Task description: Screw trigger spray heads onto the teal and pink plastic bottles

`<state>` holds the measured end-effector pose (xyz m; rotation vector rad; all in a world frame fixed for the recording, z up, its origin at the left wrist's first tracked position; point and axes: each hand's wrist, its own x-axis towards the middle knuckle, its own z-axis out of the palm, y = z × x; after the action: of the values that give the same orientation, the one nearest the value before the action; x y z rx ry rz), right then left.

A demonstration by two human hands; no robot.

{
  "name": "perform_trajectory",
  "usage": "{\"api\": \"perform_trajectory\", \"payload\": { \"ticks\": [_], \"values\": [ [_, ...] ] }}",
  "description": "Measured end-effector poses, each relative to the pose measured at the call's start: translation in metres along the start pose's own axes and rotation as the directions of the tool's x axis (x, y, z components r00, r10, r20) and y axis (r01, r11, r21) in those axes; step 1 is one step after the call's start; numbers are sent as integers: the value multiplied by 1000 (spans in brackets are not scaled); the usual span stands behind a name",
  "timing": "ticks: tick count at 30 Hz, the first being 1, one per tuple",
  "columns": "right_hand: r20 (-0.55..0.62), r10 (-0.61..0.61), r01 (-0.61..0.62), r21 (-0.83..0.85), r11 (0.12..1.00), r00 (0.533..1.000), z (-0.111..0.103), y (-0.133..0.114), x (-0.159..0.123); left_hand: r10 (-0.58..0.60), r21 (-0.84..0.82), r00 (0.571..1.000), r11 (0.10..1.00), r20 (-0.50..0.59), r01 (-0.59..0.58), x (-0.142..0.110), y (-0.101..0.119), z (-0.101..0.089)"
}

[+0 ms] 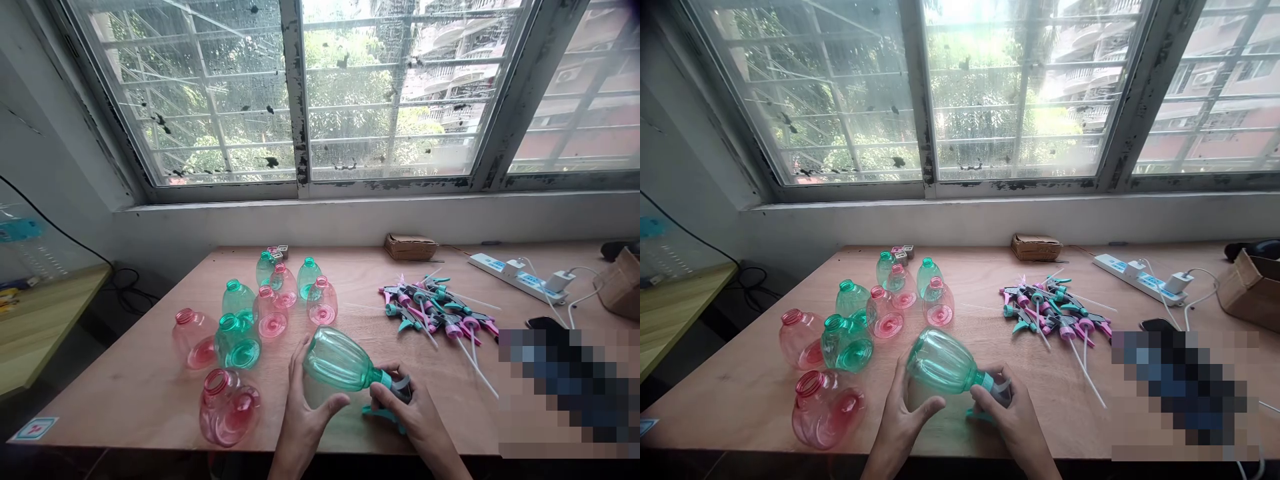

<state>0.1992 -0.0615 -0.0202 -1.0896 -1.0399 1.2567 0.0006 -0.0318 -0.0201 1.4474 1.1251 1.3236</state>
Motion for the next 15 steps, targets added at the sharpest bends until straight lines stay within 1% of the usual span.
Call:
{"api": "perform_trajectory", "payload": {
  "ticks": [2,4,10,13,15],
  "values": [
    [1,-3,3,-8,1000,1000,2,-2,0,-14,-48,999,999,-46,12,1,-1,0],
    [-2,-5,5,-10,1000,1000,2,-1,1,-32,-78,997,997,-70,26,3,-2,0],
    [-23,5,-4,58,998,1000,-5,7,5,8,-49,1000,999,-28,-9,4,-6,-2],
    [-8,-2,2,38,999,1000,-4,4,4,-18,-60,1000,998,25,19,1,-3,-1],
    [13,-4,4,2,1000,1000,-2,2,3,-43,-71,998,996,34,45,0,-1,-1]
  ]
}}
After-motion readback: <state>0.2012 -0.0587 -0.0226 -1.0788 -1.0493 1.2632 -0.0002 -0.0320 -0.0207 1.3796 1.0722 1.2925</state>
